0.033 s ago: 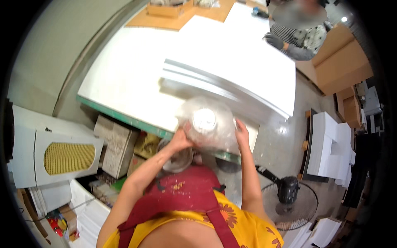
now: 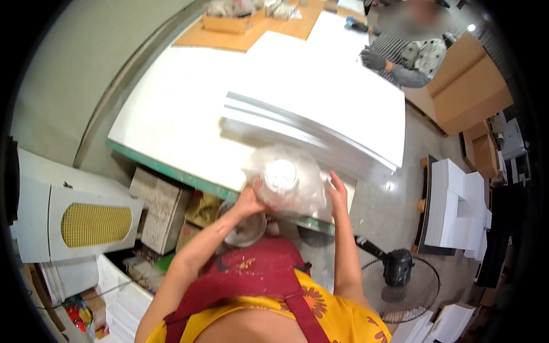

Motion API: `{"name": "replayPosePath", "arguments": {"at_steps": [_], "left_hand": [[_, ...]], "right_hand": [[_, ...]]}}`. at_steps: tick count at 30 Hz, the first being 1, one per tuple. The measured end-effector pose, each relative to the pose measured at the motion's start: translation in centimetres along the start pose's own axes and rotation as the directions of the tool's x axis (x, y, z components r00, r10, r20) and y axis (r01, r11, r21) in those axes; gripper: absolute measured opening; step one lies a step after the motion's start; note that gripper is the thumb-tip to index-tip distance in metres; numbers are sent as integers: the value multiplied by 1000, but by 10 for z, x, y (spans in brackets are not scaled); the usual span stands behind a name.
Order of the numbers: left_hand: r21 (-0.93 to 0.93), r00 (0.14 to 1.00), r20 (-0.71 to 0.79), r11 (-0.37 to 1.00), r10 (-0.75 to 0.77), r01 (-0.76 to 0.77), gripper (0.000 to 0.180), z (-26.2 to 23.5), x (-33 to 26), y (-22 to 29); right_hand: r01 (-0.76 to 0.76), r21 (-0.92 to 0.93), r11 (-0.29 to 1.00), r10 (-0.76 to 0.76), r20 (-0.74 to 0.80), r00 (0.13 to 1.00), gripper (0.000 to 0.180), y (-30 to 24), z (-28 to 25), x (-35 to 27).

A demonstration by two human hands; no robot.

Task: The person picks up a jar and a plastic bag, puts on white gloves, and uses a sanding block to sand the surfaces and edges of a long white trim piece on a worktable.

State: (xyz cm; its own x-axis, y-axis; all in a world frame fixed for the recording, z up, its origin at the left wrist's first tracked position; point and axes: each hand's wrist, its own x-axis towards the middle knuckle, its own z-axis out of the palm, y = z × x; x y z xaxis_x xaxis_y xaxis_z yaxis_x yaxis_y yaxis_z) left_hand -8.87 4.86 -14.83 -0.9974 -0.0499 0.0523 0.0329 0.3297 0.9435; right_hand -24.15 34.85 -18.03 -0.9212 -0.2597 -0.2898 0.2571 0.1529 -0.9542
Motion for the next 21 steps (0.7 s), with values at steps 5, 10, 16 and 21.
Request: {"name": "replayPosePath", "arguments": {"at_steps": [5,10,16,21], "left_hand": [[208,988,-88,972,127,-106,98,-1,12,11],[81,978,-124,984,169,-159,89,-2,37,10],[43,969,234,997,-73,64,88,-17,20,-21],[306,946,15,900,322,-311,98,15,43,-69]], "right_hand": [[342,-266,901,-162,525,836,131,-126,40,-58],[591,-449,670,-180,675,716,127,-49,50,-2],[647,-276,711,-339,671,659,55,-20,100,25],[418,-96,903,-298,560,773,69,-75,113,-9]]}}
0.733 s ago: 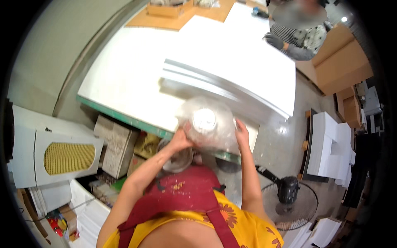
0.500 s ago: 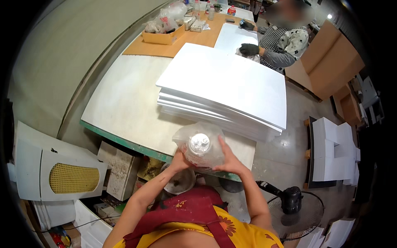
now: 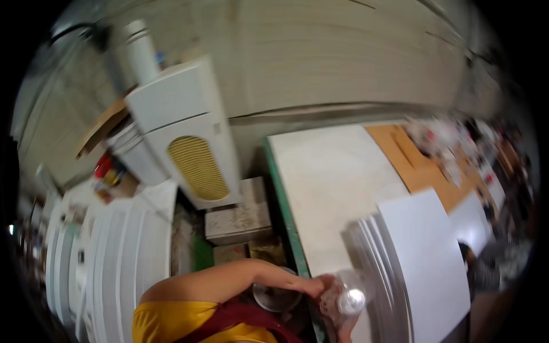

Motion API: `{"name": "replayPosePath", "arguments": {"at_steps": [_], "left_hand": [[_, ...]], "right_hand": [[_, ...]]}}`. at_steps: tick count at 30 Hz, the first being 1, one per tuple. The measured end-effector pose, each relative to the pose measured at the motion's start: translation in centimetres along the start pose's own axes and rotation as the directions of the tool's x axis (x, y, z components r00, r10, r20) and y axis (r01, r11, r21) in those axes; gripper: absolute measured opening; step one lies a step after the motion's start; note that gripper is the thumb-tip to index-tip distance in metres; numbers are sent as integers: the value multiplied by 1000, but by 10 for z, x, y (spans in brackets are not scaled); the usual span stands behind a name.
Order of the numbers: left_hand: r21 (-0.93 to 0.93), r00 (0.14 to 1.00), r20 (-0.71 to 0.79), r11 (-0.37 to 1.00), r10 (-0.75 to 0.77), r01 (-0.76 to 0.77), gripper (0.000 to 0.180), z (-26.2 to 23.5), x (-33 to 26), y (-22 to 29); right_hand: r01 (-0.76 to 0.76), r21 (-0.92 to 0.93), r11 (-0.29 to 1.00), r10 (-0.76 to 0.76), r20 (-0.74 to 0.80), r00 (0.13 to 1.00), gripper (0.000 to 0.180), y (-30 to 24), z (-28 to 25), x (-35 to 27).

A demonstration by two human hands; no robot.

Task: The person picks up a jar and a plastic bag, puts on white gloves, and uses a sanding block to sand the surfaces and edges of a long white trim piece on a worktable.

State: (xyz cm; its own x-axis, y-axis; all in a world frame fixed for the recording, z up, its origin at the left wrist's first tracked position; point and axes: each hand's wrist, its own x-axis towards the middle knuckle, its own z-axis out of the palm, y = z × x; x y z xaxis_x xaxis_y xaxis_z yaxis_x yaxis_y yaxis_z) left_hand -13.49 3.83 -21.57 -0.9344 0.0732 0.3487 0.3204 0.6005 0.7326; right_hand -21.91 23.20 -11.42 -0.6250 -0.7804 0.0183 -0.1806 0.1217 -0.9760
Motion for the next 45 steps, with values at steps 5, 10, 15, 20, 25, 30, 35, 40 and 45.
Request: {"name": "replayPosePath", "arguments": {"at_steps": [5,10,15,20,25,30,35,40,45], "left_hand": [[145,977,-211,988,-26,57,97,24,-34,-20],[-89,951,-287,991,-117,96,66,-12,-25,25],[-121,948,-281,985,-153,123,72,-59,-53,73],[-287,919,-297,942,-261,174,98,-106,-94,108],[-37,897,-346,959,-276,281,110,-190,-125,165],[176,831,-537,945,-142,275,103,-278,-141,204],[278,750,-650,881,-122,384,104,-379,-160,240],[99,586,-757,835,-289,541,114,-474,-169,295],[-87,576,-786,962,-225,257,110,-584,-180,332]], "right_hand": [[60,22,998,-63,163,985,71,-9,19,-2],[-10,315,949,-31,122,992,65,-1,27,4],[66,130,989,-99,268,958,64,-36,38,6],[33,133,991,-83,386,919,62,-44,74,16],[40,124,992,-100,528,843,61,-81,115,48],[160,119,980,-199,633,748,59,-146,147,98],[285,135,949,-292,715,635,58,-230,198,164],[338,247,908,-401,742,537,57,-345,251,219],[194,336,922,-387,755,529,53,-475,329,272]]}}
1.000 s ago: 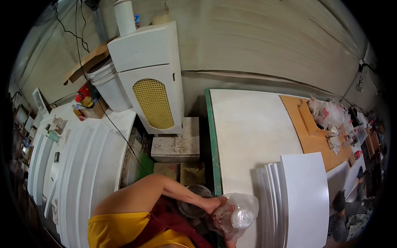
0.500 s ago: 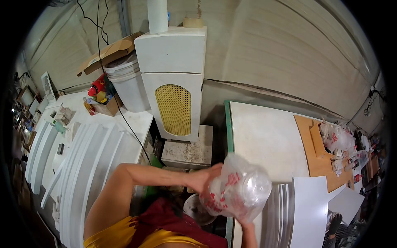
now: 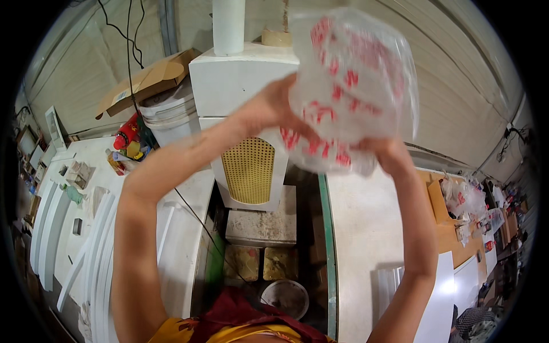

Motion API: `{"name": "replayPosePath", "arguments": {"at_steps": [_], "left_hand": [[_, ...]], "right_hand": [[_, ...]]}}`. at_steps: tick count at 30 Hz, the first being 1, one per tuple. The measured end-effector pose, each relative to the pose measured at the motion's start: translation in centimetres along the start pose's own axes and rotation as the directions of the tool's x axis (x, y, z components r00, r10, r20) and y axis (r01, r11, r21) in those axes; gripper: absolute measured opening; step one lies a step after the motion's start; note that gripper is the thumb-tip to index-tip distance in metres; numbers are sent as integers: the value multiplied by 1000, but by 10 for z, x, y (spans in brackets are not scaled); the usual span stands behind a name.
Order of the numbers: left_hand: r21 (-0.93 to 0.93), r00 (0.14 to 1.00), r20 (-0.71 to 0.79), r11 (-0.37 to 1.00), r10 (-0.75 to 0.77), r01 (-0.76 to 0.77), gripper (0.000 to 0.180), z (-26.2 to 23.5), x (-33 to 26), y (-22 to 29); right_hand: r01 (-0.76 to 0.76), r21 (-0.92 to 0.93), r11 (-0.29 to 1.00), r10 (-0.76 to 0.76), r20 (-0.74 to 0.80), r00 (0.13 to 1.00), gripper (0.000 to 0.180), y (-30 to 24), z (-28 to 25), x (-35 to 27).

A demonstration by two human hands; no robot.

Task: The person picks up a jar and a plastic bag, puts on white gloves, and uses a sanding block to sand the surfaces and edges of a long white trim piece on a worktable.

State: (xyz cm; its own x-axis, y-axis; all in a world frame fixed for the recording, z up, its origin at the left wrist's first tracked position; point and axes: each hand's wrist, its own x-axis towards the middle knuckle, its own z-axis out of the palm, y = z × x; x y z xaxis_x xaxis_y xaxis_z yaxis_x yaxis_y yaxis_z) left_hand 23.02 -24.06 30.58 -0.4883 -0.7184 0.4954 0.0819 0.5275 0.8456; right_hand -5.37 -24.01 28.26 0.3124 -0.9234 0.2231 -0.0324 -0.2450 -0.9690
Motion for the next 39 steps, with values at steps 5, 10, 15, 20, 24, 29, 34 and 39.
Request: {"name": "replayPosePath", "arguments": {"at_steps": [5,10,15,20,24,29,34,39], "left_hand": [[118,995,-79,991,68,-58,82,-82,65,13],[79,983,-186,997,-11,26,69,-147,97,-11],[42,984,-177,999,8,0,65,-174,105,-38],[163,968,-243,981,-66,108,64,-182,114,-54],[264,942,-322,947,-94,185,62,-196,125,-84],[649,861,-502,694,84,312,70,-188,144,-99],[704,790,-586,596,181,386,80,-166,135,-92],[759,637,-443,642,631,-108,69,-150,90,-105]], "right_hand": [[96,-62,993,-93,55,994,38,-35,-7,127],[106,5,994,-106,141,984,39,-43,34,204],[50,-142,989,-24,174,984,52,-38,42,246],[40,-221,974,-31,43,999,67,-22,43,270],[13,-286,958,-25,-37,999,70,-12,53,278],[63,-336,940,-87,-57,995,63,11,44,306],[-30,-482,875,-112,-263,958,57,28,55,308],[177,-138,974,-219,-402,889,66,49,74,247]]}}
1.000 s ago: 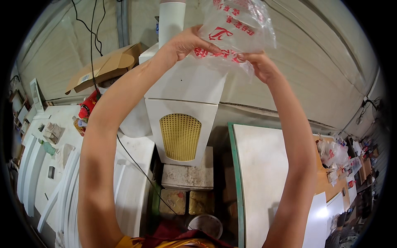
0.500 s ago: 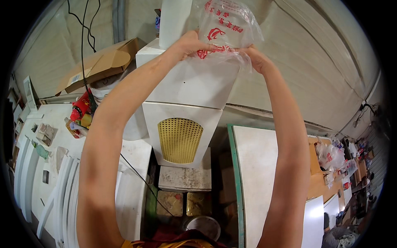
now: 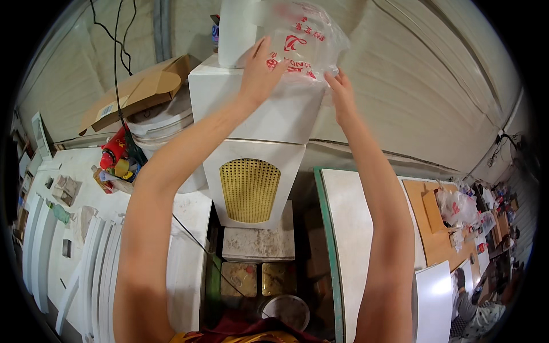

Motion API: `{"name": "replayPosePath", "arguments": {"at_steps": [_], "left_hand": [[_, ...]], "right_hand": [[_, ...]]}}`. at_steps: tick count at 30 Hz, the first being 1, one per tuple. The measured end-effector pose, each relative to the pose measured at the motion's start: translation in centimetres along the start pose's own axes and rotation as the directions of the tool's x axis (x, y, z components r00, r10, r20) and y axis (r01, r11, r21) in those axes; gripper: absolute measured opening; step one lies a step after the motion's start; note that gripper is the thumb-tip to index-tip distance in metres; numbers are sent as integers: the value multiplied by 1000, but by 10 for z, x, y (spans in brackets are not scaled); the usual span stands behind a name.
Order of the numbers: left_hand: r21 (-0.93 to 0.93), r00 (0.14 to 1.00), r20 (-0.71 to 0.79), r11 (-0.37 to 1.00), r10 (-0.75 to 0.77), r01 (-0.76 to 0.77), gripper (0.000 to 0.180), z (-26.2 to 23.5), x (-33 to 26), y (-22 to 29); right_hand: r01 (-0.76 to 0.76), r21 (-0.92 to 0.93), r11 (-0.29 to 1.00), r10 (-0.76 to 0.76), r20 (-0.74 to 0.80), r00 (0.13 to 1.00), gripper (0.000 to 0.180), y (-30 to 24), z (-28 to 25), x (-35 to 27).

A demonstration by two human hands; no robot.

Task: The person picks up a jar and a plastic bag, puts on white gloves, and uses a sanding block to sand the surfaces and edges of a long white trim piece on a worktable.

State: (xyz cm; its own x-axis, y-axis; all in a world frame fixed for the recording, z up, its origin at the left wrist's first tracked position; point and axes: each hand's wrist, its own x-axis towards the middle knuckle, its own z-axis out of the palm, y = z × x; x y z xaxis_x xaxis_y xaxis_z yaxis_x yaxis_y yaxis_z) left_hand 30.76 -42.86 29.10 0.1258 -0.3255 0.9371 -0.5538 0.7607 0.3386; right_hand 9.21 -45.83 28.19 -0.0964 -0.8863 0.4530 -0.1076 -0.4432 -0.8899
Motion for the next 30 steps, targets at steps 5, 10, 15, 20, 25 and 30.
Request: {"name": "replayPosePath", "arguments": {"at_steps": [5,10,15,20,25,30], "left_hand": [[-245,990,99,967,101,-74,39,-52,-112,81],[-758,923,377,597,71,264,13,-138,-158,159],[-908,883,407,-2,233,419,8,-149,-185,216],[-999,980,35,5,194,34,23,-174,-210,286],[-986,975,-45,146,219,-78,31,-180,-226,349],[-982,996,-1,188,85,-17,29,-204,-250,390]], "right_hand": [[-72,125,990,81,-72,994,67,78,-62,-93],[-386,265,884,387,51,920,48,169,-66,-301],[-769,517,377,852,132,506,33,271,-128,-537],[-840,478,257,915,161,371,25,250,-176,-618],[-761,517,392,780,252,573,18,190,-179,-588],[-613,659,436,533,360,766,12,112,-167,-550]]}}
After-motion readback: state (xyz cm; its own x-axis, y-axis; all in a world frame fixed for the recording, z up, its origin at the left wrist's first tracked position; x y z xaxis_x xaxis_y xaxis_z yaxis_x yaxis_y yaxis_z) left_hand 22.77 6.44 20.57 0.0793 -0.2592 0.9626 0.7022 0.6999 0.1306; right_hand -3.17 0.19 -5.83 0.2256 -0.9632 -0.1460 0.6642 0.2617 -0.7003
